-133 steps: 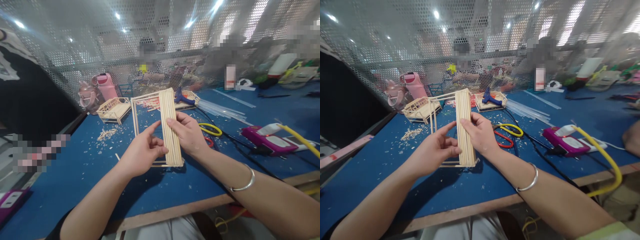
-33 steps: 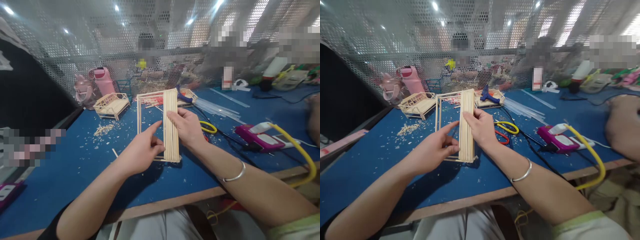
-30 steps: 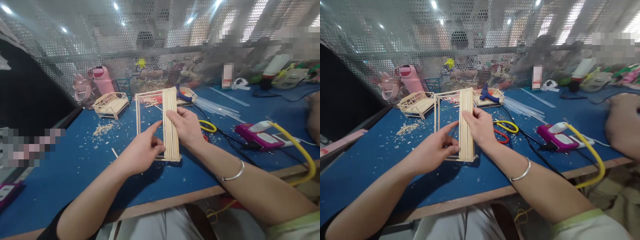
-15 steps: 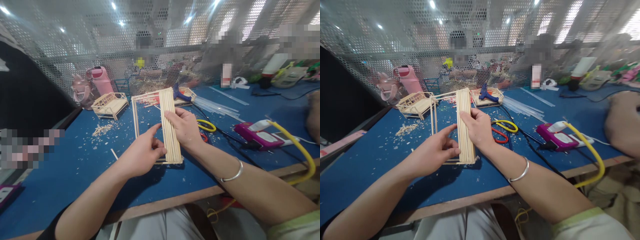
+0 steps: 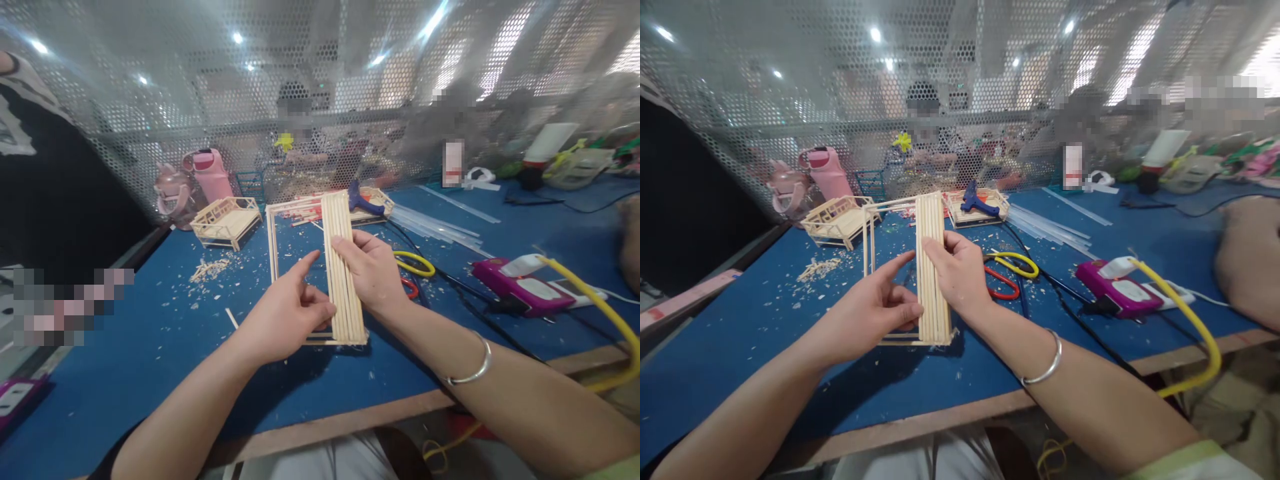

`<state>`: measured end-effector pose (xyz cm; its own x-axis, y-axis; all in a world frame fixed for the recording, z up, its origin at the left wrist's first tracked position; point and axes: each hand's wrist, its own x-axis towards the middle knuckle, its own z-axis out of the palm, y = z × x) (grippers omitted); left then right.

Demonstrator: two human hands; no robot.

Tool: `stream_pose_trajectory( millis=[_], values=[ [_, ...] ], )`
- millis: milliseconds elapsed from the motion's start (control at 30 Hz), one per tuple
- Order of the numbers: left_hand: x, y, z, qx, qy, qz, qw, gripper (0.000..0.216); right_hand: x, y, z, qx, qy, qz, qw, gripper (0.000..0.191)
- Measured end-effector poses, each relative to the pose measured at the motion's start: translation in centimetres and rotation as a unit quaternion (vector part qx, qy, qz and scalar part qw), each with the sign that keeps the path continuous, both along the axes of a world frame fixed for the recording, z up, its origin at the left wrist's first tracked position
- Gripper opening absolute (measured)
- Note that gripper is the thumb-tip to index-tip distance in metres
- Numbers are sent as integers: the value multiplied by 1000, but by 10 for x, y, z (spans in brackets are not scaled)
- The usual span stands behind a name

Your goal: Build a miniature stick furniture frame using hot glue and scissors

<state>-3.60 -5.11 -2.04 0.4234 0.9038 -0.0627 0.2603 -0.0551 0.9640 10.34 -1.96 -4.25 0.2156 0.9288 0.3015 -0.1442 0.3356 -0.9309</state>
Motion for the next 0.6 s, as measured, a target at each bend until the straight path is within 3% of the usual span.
stream_pose_trajectory(
  millis=[300,467,600],
  values=[
    [-1,1,1,7,-42,26,999,78,-6,-2,1,-21,40,43,998,29],
    [-2,3,4,-5,-72,50,996,38,-10,-4,2,-38,54,86,994,34],
    [-1,5,7,-35,-143,124,981,16,-13,-7,4,-52,57,122,989,38]
  ],
)
